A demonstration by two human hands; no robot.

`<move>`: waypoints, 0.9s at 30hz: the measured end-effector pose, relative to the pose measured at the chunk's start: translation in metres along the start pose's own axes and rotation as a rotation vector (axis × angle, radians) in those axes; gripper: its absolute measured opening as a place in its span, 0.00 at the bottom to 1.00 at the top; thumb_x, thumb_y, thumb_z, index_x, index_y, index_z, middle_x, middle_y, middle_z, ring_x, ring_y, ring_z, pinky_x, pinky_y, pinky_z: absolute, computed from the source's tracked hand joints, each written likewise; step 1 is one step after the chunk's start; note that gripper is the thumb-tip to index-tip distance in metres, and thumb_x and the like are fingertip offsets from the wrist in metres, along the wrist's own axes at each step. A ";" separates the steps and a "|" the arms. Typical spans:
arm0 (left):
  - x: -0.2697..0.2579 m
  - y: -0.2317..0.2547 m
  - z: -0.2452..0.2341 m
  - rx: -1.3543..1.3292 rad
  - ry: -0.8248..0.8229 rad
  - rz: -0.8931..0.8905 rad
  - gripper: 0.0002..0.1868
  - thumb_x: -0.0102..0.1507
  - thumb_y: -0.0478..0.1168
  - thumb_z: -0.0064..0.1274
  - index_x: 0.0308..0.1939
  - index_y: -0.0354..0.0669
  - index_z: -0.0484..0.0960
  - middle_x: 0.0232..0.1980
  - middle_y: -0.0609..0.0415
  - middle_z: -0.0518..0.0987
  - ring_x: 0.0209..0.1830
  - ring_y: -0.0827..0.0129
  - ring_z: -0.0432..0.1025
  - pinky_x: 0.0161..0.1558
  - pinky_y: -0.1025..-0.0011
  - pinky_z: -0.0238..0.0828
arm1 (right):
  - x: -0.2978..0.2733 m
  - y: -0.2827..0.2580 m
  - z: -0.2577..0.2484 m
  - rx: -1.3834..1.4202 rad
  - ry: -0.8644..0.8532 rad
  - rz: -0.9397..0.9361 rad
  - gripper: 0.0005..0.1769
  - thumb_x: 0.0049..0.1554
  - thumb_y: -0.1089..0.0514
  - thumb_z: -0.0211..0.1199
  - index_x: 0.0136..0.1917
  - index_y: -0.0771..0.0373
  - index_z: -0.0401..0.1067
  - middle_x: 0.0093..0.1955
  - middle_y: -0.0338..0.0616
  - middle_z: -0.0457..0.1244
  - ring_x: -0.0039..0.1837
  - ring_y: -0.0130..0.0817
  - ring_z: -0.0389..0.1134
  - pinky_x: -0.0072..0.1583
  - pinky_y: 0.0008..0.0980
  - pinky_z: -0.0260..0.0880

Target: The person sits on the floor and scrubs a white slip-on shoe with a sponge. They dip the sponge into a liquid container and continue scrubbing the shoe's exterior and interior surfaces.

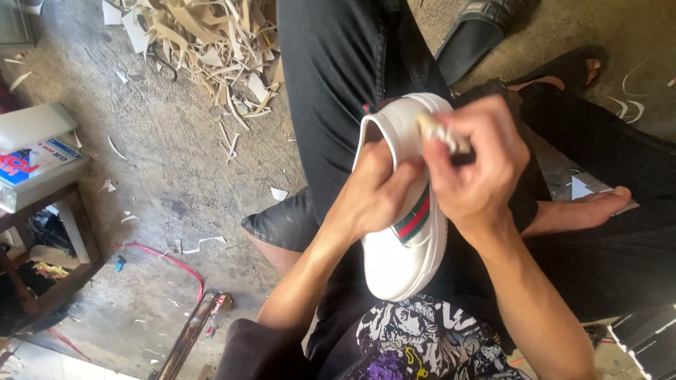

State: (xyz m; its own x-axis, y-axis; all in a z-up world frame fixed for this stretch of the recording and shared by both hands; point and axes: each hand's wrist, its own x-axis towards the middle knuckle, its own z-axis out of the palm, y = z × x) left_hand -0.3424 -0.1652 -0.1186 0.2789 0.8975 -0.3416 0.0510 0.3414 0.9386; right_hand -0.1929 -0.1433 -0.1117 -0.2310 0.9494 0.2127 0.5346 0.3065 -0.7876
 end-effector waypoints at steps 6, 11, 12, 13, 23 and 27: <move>-0.008 0.002 -0.002 -0.062 0.012 -0.050 0.10 0.66 0.40 0.40 0.38 0.38 0.73 0.35 0.54 0.74 0.36 0.68 0.68 0.44 0.65 0.66 | -0.004 0.010 -0.019 0.345 -0.103 0.176 0.06 0.61 0.68 0.65 0.49 0.73 0.71 0.47 0.54 0.63 0.45 0.38 0.63 0.47 0.31 0.62; -0.008 0.001 0.005 0.010 0.008 0.042 0.09 0.66 0.38 0.37 0.31 0.41 0.66 0.28 0.57 0.67 0.29 0.69 0.61 0.35 0.64 0.61 | -0.008 0.009 -0.008 0.026 -0.109 -0.119 0.06 0.62 0.68 0.65 0.49 0.76 0.73 0.46 0.57 0.62 0.45 0.45 0.64 0.44 0.40 0.64; -0.007 0.004 0.005 -0.002 0.013 0.004 0.10 0.66 0.39 0.37 0.30 0.41 0.65 0.27 0.56 0.66 0.28 0.69 0.61 0.34 0.64 0.61 | -0.005 0.003 -0.005 0.046 -0.049 -0.036 0.05 0.62 0.69 0.63 0.48 0.76 0.71 0.46 0.57 0.61 0.44 0.45 0.64 0.45 0.39 0.64; -0.006 0.007 0.005 -0.014 0.017 -0.033 0.12 0.66 0.39 0.37 0.28 0.40 0.64 0.25 0.56 0.66 0.27 0.70 0.61 0.32 0.65 0.60 | -0.002 -0.002 -0.002 0.068 0.010 0.047 0.04 0.62 0.70 0.61 0.47 0.77 0.70 0.46 0.57 0.61 0.44 0.45 0.64 0.46 0.39 0.64; -0.004 0.007 0.006 0.011 0.016 0.019 0.08 0.64 0.37 0.36 0.31 0.40 0.65 0.28 0.57 0.65 0.30 0.71 0.59 0.35 0.64 0.60 | 0.004 0.006 -0.017 0.043 -0.163 -0.101 0.06 0.64 0.68 0.64 0.47 0.75 0.71 0.44 0.54 0.59 0.44 0.44 0.62 0.44 0.40 0.60; -0.010 0.000 0.006 -0.019 0.023 -0.022 0.06 0.63 0.36 0.39 0.31 0.40 0.67 0.30 0.57 0.68 0.32 0.71 0.62 0.36 0.65 0.62 | -0.003 0.005 -0.022 0.055 -0.210 -0.106 0.03 0.59 0.72 0.63 0.46 0.75 0.70 0.44 0.54 0.58 0.43 0.44 0.61 0.43 0.40 0.62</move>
State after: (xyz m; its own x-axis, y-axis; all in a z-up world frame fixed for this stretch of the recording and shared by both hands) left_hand -0.3396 -0.1756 -0.1147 0.2560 0.8959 -0.3631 0.0383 0.3659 0.9299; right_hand -0.1715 -0.1432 -0.1033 -0.4504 0.8753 0.1759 0.4543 0.3943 -0.7989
